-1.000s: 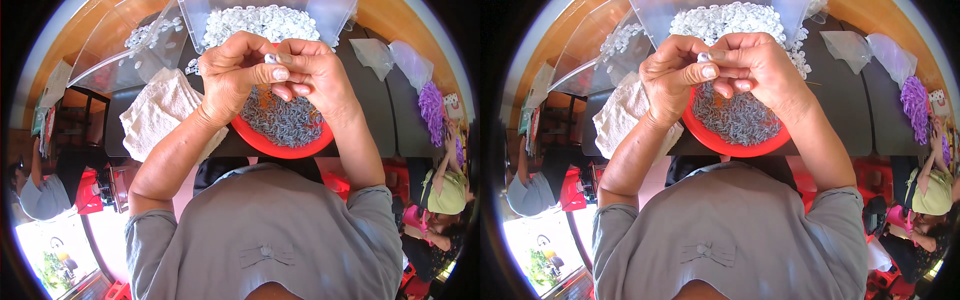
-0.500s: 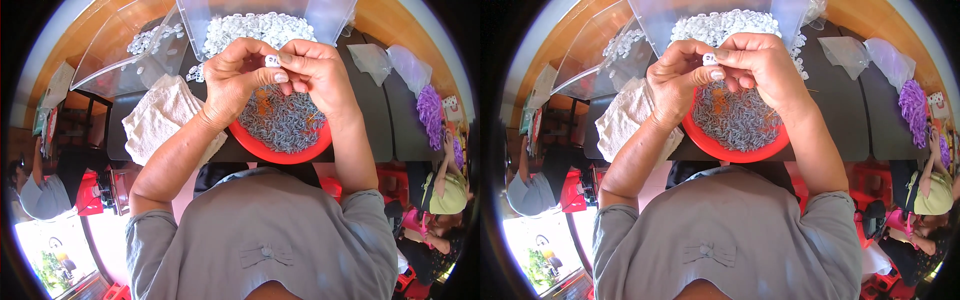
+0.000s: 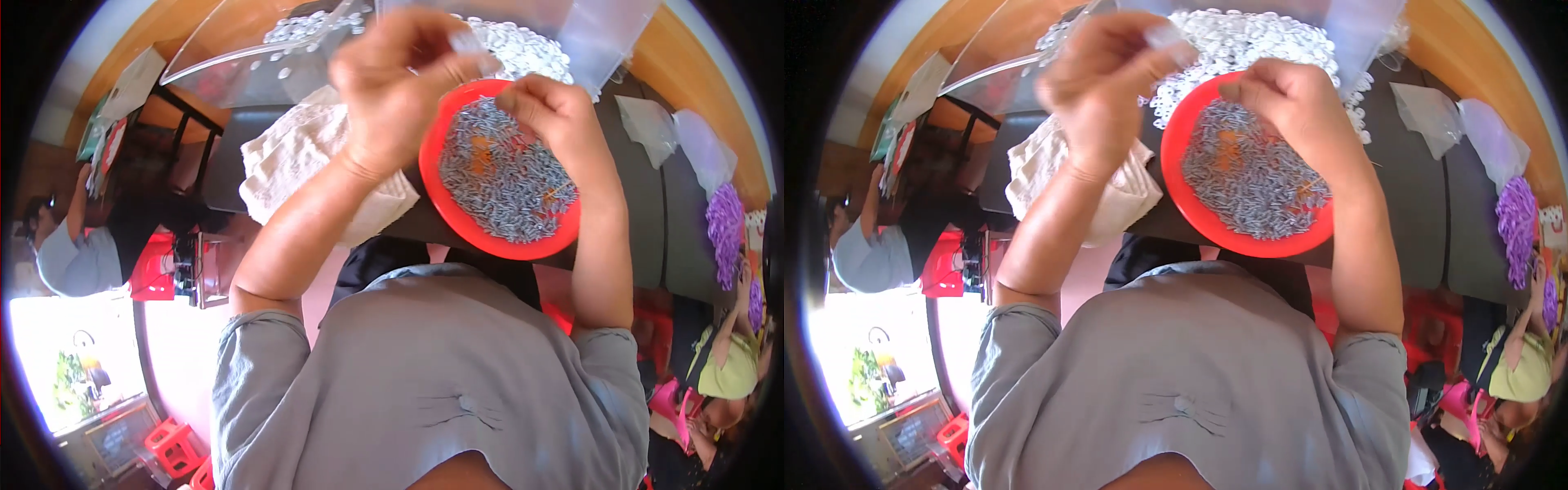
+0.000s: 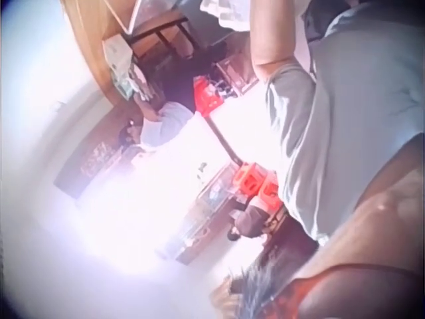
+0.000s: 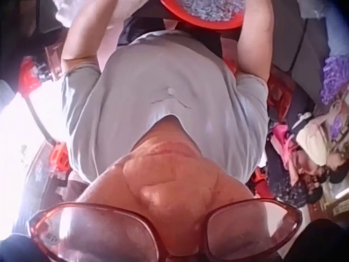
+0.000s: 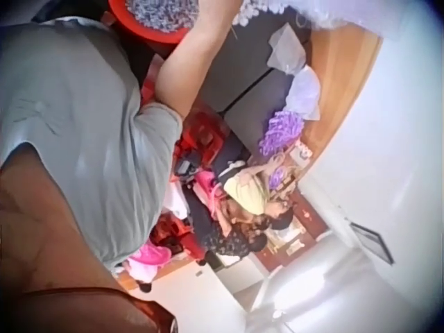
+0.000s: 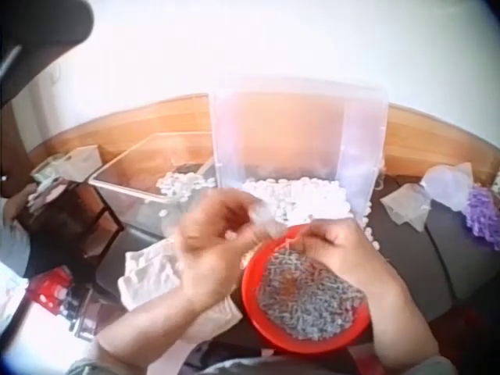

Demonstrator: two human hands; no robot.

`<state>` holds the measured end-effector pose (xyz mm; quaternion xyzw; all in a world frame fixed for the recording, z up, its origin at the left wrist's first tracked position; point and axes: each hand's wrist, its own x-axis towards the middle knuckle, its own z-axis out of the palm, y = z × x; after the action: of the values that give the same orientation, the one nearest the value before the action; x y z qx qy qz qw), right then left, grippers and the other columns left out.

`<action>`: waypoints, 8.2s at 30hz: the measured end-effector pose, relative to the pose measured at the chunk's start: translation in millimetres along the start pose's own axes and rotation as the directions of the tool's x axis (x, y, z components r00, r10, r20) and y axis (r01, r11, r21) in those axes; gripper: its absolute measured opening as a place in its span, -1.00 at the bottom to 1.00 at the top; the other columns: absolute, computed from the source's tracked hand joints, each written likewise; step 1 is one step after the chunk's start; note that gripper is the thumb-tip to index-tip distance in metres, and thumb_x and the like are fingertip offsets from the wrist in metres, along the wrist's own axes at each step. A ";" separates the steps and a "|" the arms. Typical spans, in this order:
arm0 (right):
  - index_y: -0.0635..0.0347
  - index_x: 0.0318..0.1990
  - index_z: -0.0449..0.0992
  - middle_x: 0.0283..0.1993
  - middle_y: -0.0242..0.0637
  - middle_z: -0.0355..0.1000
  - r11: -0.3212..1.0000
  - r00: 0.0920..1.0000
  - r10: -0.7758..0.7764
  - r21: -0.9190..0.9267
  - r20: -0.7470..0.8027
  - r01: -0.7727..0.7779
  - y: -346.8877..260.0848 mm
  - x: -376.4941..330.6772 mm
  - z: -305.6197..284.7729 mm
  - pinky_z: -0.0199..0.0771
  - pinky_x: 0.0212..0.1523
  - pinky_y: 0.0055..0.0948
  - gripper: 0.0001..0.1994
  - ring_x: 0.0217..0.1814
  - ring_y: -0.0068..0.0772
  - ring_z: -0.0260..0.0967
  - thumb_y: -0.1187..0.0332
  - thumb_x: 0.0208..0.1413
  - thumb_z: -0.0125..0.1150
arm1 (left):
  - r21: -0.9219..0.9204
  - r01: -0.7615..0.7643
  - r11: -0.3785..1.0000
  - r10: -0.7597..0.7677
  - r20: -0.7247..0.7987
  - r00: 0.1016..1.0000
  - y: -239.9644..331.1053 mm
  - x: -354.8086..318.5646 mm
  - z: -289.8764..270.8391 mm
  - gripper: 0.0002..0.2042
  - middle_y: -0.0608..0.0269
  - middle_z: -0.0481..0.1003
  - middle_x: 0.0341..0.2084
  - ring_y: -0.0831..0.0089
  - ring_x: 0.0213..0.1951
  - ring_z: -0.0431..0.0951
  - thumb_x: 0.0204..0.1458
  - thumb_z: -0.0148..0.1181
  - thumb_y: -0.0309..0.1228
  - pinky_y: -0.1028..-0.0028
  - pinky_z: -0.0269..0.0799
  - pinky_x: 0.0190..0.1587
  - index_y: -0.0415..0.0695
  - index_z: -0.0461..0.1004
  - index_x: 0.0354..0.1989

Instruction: The recorder is manual assembling small metal hooks onto white plastic rings for curtains.

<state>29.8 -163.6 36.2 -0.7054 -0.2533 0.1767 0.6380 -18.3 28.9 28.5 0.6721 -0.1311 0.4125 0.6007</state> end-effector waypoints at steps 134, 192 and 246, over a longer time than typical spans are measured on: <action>0.22 -0.37 0.50 -0.37 -0.16 0.45 0.297 0.960 -0.157 -0.916 0.233 0.271 33.4 -0.1 -10.8 0.36 -0.28 -0.21 -0.86 -0.31 -0.07 0.42 0.37 -0.07 0.22 | -0.057 0.734 0.677 -0.646 0.432 0.630 -52.1 -18.9 27.1 -0.86 0.18 0.45 -0.65 0.51 -0.71 0.40 0.03 0.21 -0.48 0.53 0.28 -0.72 -0.34 0.48 -0.43; 0.08 -0.37 0.53 -0.41 -0.31 0.41 0.189 0.935 -0.280 -0.943 0.216 0.274 39.4 -5.1 -20.6 0.39 -0.35 -0.24 -0.88 -0.38 -0.13 0.41 0.50 -0.07 0.13 | -0.095 0.795 0.599 -0.697 0.426 0.577 -47.1 -17.6 26.2 -0.86 0.26 0.46 -0.57 0.56 -0.61 0.41 0.12 0.15 -0.44 0.60 0.25 -0.61 -0.29 0.46 -0.36; 0.18 -0.38 0.49 -0.37 -0.25 0.40 0.181 0.924 -0.185 -0.912 0.335 0.367 30.4 -11.6 -9.4 0.36 -0.36 -0.24 -0.87 -0.35 -0.11 0.40 0.58 -0.12 0.09 | -0.116 0.787 0.606 -0.695 0.405 0.595 -50.0 -19.7 28.9 -0.88 0.18 0.47 -0.62 0.49 -0.66 0.43 0.02 0.22 -0.49 0.51 0.25 -0.71 -0.33 0.51 -0.40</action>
<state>29.9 -179.7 6.4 -0.8724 -0.4768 -0.0831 0.0682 14.4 8.3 -18.7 0.6282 0.0110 -0.0162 0.7778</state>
